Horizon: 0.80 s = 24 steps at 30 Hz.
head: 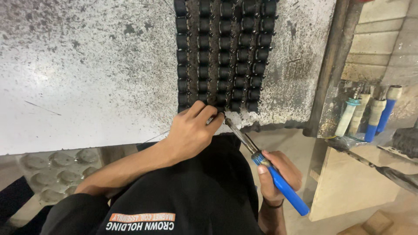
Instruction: The person arranges black cylindrical components in a grid on the workbench, then uses a soldering iron to solder a wire terminal on each component one at a time, working across the grid. Smoke rises as the iron contacts each part, and the person later switches to a different handheld tool to work on the parts.
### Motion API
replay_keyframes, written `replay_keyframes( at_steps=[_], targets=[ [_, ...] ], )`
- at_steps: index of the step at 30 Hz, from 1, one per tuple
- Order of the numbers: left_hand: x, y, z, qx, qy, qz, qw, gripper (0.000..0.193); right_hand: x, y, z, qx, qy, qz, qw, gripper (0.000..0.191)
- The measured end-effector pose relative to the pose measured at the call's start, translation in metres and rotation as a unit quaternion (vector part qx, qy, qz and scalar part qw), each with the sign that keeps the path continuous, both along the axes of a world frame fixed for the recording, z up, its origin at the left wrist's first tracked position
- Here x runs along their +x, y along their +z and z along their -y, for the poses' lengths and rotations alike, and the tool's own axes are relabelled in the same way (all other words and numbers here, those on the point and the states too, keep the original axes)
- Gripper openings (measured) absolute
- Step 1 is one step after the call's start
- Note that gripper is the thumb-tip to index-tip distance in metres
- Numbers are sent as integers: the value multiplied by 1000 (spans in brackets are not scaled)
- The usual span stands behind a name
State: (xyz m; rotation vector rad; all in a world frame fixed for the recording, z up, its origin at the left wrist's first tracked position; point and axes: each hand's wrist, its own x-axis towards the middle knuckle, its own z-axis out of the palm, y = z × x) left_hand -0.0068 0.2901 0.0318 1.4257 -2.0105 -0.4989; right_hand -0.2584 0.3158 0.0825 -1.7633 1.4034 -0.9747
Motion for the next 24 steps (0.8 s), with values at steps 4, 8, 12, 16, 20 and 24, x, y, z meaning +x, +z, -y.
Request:
replay_keyframes(
  at_steps=[4, 8, 12, 16, 20, 24],
  targets=[
    [-5, -5, -2, 2, -8, -13, 1000, 31, 9, 15, 6, 1, 40, -40, 998, 30],
    [-6, -2, 2, -4, -10, -23, 1000, 31, 6, 32, 11, 14, 84, -99, 991, 28],
    [18, 30, -1, 19, -11, -12, 1000, 32, -3, 28, 14, 61, -26, 15, 998, 34],
    [45, 54, 4, -81, 15, -61, 995, 28, -4, -10, 12, 65, -123, 162, 977, 37],
    [28, 36, 29, -62, 14, 12, 998, 44, -10, -25, 4, 10, -71, 78, 994, 37],
    [10, 14, 24, 0, 17, 8, 1000, 39, -12, -21, 2, -12, -49, 46, 998, 35]
  ],
)
